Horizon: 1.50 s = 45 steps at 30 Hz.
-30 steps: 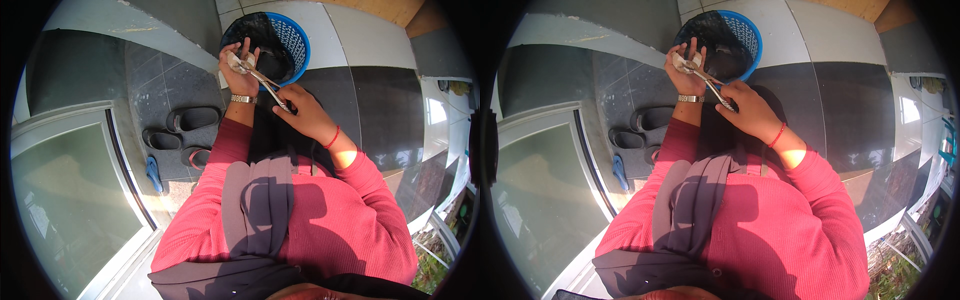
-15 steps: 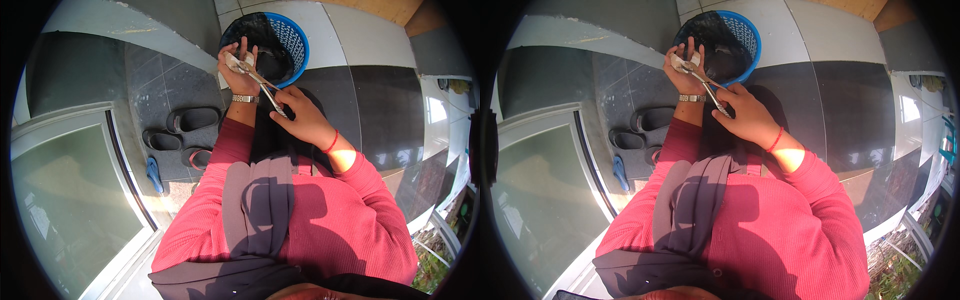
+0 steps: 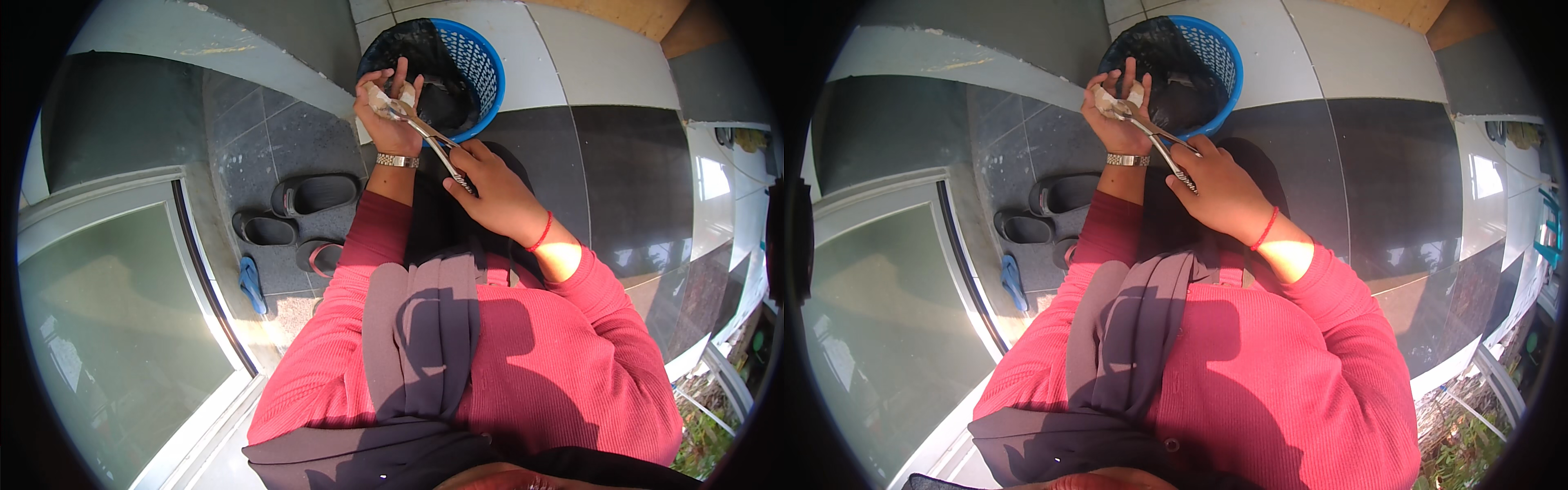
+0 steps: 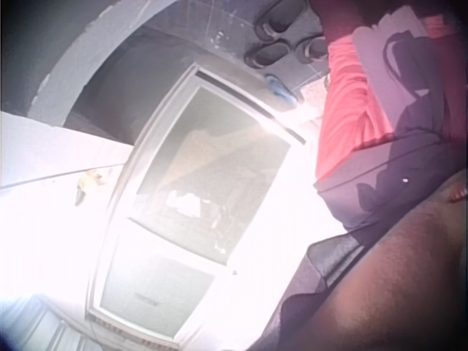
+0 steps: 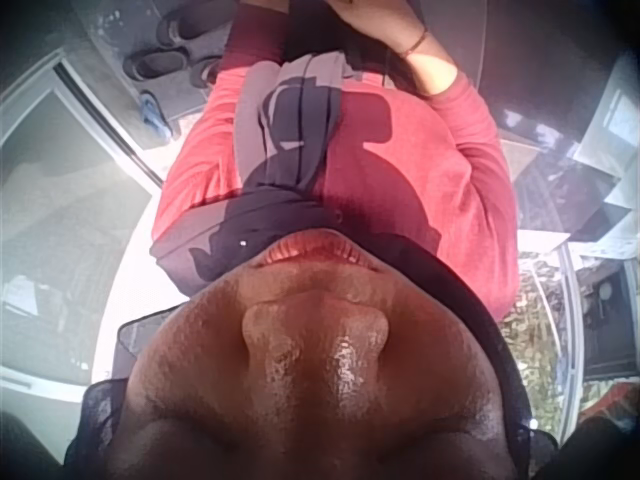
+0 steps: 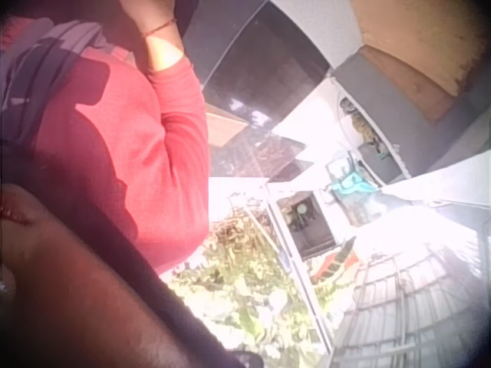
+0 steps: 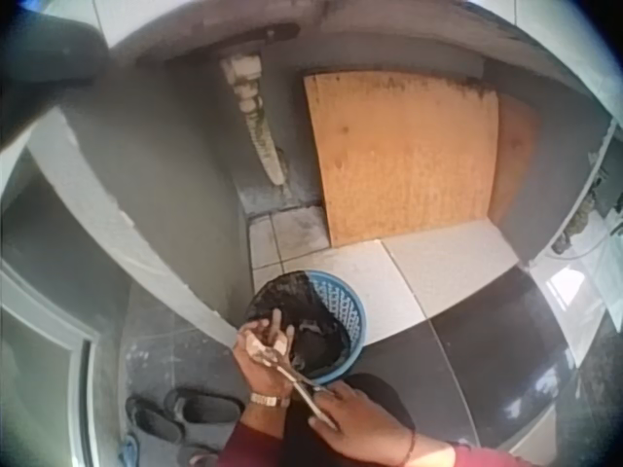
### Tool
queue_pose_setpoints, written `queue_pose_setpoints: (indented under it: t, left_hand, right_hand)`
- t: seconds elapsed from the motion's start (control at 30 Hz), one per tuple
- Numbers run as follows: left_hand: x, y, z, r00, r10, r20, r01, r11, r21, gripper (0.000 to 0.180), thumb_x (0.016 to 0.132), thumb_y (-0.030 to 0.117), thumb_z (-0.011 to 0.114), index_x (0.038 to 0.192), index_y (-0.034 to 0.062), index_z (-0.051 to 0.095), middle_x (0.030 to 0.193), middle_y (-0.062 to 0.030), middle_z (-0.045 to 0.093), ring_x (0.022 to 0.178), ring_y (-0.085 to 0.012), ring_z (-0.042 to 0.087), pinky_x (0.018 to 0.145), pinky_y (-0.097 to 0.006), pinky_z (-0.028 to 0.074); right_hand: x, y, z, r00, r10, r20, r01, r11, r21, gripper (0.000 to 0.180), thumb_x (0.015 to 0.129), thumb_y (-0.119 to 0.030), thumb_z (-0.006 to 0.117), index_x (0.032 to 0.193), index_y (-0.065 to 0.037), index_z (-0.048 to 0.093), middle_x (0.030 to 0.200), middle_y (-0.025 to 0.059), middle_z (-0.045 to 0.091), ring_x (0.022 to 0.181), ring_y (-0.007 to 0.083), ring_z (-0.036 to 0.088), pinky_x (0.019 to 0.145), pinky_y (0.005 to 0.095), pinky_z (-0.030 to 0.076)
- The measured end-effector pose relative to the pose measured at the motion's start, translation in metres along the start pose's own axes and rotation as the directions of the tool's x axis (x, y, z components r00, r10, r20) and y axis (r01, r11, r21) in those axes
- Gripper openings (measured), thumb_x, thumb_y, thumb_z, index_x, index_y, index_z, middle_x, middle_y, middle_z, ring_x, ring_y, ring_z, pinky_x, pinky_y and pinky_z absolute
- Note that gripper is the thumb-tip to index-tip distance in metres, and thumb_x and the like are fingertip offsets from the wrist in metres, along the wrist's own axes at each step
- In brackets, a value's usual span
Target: The person uses a pair of metal tweezers to clean a small, white, circular object held in their left hand. They repeatedly scrape and pick at the object's surface over a blue basket, removing small debris.
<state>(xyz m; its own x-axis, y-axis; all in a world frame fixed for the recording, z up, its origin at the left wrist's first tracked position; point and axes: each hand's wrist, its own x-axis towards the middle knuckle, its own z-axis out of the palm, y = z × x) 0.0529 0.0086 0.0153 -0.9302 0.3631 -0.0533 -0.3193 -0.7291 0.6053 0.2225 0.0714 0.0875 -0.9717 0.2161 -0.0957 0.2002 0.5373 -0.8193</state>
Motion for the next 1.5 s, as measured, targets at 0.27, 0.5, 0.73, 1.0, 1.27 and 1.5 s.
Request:
queue_pose_setpoints:
  t: [0.27, 0.5, 0.73, 1.0, 1.27, 1.5]
  left_hand:
    - [0.002, 0.0, -0.007, 1.0, -0.023, 0.018, 0.023, 1.0, 0.012, 0.033, 0.09, 0.046, 0.047, 0.101, 0.0156, 0.053, 0.103, -0.0004, 0.057, 0.12, -0.0315, 0.051, 0.093, -0.051, 0.046]
    - [0.005, 0.0, -0.01, 0.999, 0.022, 0.041, -0.023, 0.999, 0.036, 0.031, 0.092, 0.041, 0.042, 0.103, 0.0134, 0.05, 0.107, -0.0042, 0.052, 0.12, -0.0325, 0.05, 0.09, -0.052, 0.046]
    - [0.004, -0.002, -0.005, 0.995, 0.06, 0.078, -0.069, 0.99, 0.12, 0.034, 0.092, 0.044, 0.042, 0.103, 0.0131, 0.051, 0.108, -0.0041, 0.052, 0.12, -0.0316, 0.051, 0.09, -0.052, 0.047]
    - [0.004, -0.005, -0.004, 0.998, 0.039, 0.058, -0.047, 0.987, 0.152, 0.033, 0.092, 0.042, 0.042, 0.105, 0.0124, 0.049, 0.109, -0.0044, 0.051, 0.119, -0.0321, 0.051, 0.089, -0.052, 0.047]
    - [0.009, -0.002, -0.004, 0.998, -0.041, -0.051, 0.048, 0.988, 0.149, 0.031, 0.092, 0.039, 0.042, 0.103, 0.0111, 0.05, 0.108, -0.0048, 0.05, 0.119, -0.0337, 0.051, 0.09, -0.052, 0.046]
    - [0.013, 0.005, -0.022, 0.942, -0.333, -0.031, 0.329, 0.939, -0.101, 0.036, 0.092, 0.038, 0.042, 0.111, 0.0093, 0.052, 0.112, -0.0092, 0.053, 0.118, -0.041, 0.05, 0.092, -0.055, 0.045]
  right_hand:
    - [0.0, 0.008, 0.005, 0.996, -0.066, -0.063, 0.052, 0.977, -0.208, 0.034, 0.086, -0.023, 0.059, 0.112, -0.003, 0.048, 0.11, 0.0176, 0.053, 0.093, 0.0404, 0.056, 0.078, 0.0468, 0.048]
    - [0.002, 0.016, 0.008, 0.97, -0.113, -0.215, 0.064, 0.972, -0.226, 0.044, 0.086, -0.028, 0.059, 0.121, -0.004, 0.046, 0.112, 0.0181, 0.054, 0.097, 0.0356, 0.058, 0.078, 0.0454, 0.048]
    - [0.006, 0.012, 0.013, 0.959, -0.015, -0.285, -0.106, 0.908, -0.406, 0.042, 0.088, -0.035, 0.056, 0.119, -0.008, 0.05, 0.097, 0.0146, 0.059, 0.09, 0.0309, 0.06, 0.072, 0.0426, 0.048]
    - [0.017, 0.024, 0.016, 0.916, -0.11, -0.385, -0.094, 0.875, -0.475, 0.033, 0.091, -0.038, 0.054, 0.09, -0.005, 0.057, 0.069, 0.0101, 0.06, 0.061, 0.0288, 0.063, 0.053, 0.0393, 0.05]
    - [0.025, 0.022, 0.008, 0.949, 0.054, -0.312, -0.163, 0.928, -0.335, 0.037, 0.091, -0.04, 0.055, 0.08, -0.004, 0.05, 0.065, 0.0133, 0.059, 0.06, 0.0341, 0.063, 0.051, 0.0429, 0.049]
    - [0.026, 0.053, 0.006, 0.938, 0.285, -0.198, -0.23, 0.938, 0.261, 0.033, 0.088, -0.028, 0.063, 0.081, -0.001, 0.046, 0.066, 0.0168, 0.052, 0.061, 0.0319, 0.054, 0.058, 0.0392, 0.041]
